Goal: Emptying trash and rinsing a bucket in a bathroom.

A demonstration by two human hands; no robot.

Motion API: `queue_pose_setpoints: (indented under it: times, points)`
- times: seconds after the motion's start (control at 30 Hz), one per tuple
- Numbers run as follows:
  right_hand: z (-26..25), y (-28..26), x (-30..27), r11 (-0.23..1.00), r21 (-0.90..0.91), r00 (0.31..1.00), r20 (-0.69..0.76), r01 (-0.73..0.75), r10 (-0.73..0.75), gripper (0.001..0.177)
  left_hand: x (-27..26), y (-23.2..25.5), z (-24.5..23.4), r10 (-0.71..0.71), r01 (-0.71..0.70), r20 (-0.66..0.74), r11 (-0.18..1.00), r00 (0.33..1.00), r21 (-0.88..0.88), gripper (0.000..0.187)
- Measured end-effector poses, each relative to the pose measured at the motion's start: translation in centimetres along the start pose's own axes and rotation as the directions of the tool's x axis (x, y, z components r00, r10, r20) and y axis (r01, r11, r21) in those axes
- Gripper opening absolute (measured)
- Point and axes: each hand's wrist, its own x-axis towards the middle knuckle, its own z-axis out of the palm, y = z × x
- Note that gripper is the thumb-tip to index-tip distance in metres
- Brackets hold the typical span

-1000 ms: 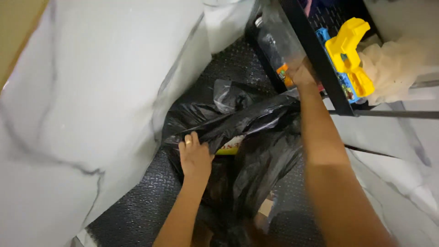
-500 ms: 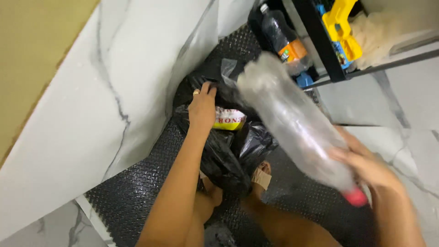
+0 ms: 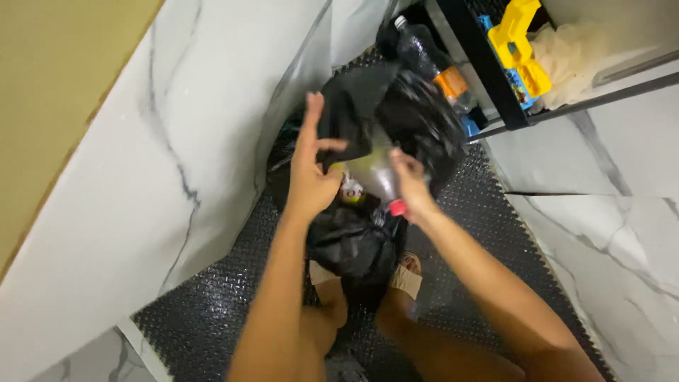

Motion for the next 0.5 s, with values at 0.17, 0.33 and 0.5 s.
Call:
queue_pose_setpoints:
  times: [0.17,0.33,0.5]
  points:
    - [1.9,-1.5,1.2,0.251,-0.542,0.568,0.56,0.802,-0.603,0.059,0.3,-4.2,3.0,0.255,-0.29,-0.258,0.951,0.932,-0.108,0.089]
    - [-0.6,-4.8,0.4,0.16,-0.858,0.53,0.146,0.489,-0.835,0.026,-0.1,-3.8,1.6,-0.111,0.154,-0.11,0.584,0.988,0.797,0.015]
    - [-1.0,1.1,2.4,-0.297,-0.722,0.681,0.69,0.625,-0.245,0.027,0.7,-10.8,-0.1,-0.089,0.175,-0.162,0.166,0.983,0.971,0.035]
